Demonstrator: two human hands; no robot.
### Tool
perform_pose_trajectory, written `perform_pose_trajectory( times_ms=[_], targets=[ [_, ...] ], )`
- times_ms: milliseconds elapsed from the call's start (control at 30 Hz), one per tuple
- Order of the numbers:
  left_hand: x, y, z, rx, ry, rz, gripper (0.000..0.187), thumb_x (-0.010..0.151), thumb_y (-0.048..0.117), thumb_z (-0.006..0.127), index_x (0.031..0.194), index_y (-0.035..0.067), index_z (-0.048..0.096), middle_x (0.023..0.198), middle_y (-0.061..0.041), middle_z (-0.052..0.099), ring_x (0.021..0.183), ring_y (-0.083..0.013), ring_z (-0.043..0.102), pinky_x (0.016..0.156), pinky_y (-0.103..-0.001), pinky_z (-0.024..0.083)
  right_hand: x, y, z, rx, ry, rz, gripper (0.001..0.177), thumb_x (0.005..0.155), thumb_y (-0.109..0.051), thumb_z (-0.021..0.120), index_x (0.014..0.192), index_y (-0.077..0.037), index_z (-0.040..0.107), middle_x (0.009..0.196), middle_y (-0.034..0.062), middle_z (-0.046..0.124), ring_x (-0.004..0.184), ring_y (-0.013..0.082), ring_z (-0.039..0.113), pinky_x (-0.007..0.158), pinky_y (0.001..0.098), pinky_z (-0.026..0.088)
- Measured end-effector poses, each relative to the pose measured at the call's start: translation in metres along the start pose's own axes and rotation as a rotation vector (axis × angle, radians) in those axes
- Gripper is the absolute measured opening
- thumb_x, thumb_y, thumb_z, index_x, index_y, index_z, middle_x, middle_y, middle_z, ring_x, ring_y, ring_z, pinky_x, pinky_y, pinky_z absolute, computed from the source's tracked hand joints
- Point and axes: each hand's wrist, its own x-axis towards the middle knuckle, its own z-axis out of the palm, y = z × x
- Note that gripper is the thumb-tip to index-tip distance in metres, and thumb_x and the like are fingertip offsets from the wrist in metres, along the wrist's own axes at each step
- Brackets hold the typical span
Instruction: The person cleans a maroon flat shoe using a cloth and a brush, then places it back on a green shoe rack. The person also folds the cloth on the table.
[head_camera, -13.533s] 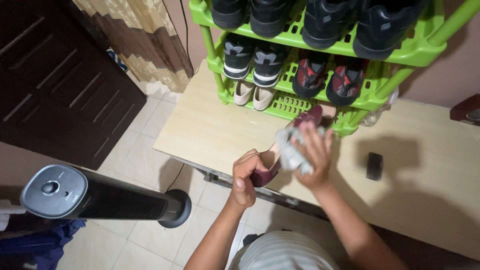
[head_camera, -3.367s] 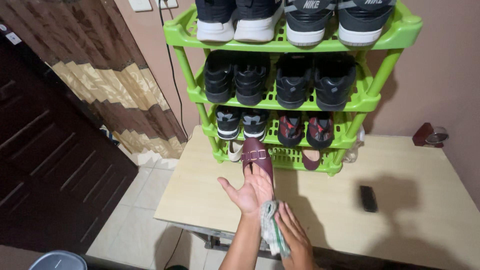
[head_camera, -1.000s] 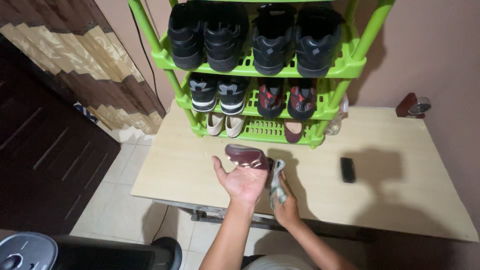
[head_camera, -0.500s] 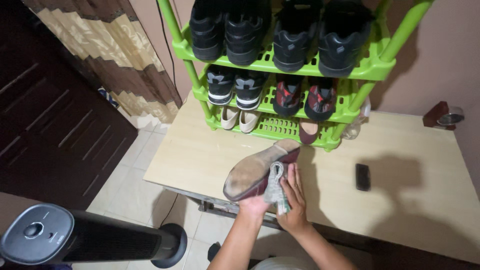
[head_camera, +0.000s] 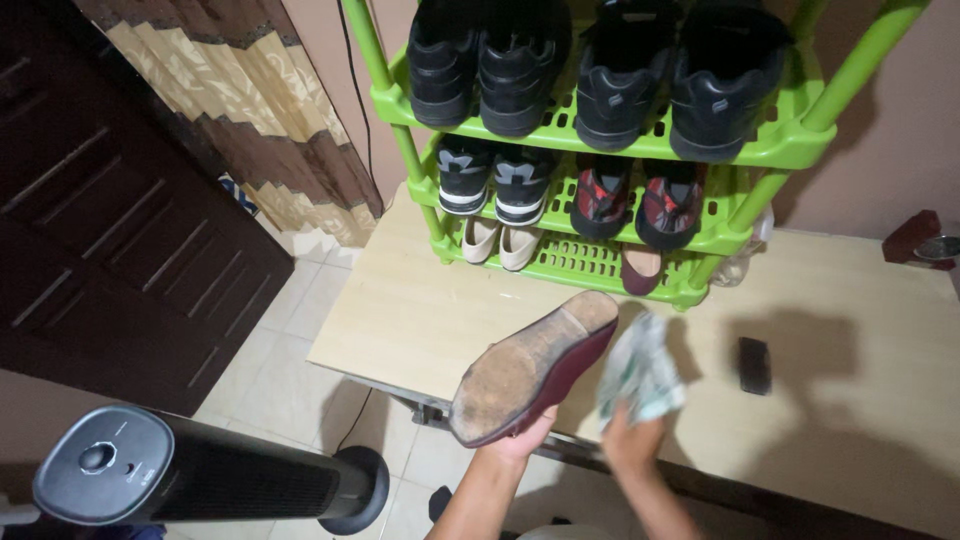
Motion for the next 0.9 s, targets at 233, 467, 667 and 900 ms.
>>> perform_pose_trajectory(
  times_ms=[233,467,667,900],
  targets=[
    [-0.008,-0.012,0.009,0.008,-0.053,-0.094,0.044,0.097,0.034,0.054,0.127,0.003,0.066,0.13,-0.017,0.069,0.122,-0.0333,0.063,0.106,-0.047,0.052,0.016,0.001,0.017,-0.284,-0.024,-0.748,0.052,0.099,-0.008,0.057,0.148,-0.009,0.041,0.166,0.0256,0.025,0.153,0.0472,0.027,0.127,0.0562,0.024],
    [-0.011,-0.01,0.02,-0.053,0.131,-0.074,0.044,0.099,0.033,0.053,0.128,0.002,0.066,0.131,-0.019,0.069,0.12,-0.0361,0.065,0.104,-0.049,0.054,0.053,0.016,0.027,-0.107,0.052,-0.398,0.057,0.105,-0.013,0.042,0.158,0.0,0.029,0.167,0.0263,0.03,0.153,0.0332,0.042,0.128,0.0448,0.033],
    [-0.015,0.007,0.02,-0.021,-0.065,-0.206,0.052,0.097,0.049,0.057,0.124,0.006,0.067,0.128,-0.017,0.07,0.12,-0.0357,0.066,0.104,-0.051,0.054,0.09,0.036,0.006,-0.179,0.145,-0.113,0.047,0.104,-0.004,0.041,0.15,0.004,0.045,0.152,0.0221,0.052,0.142,0.0314,0.049,0.122,0.0397,0.036],
    [0.009,0.049,-0.037,0.839,0.121,-0.085,0.065,0.088,0.051,0.06,0.12,-0.004,0.07,0.106,-0.019,0.074,0.092,-0.0287,0.071,0.079,-0.038,0.058,0.082,0.061,-0.044,0.274,0.129,0.249,0.044,0.104,-0.005,0.048,0.147,0.003,0.044,0.143,0.015,0.057,0.131,0.0279,0.058,0.111,0.0412,0.049]
  ],
)
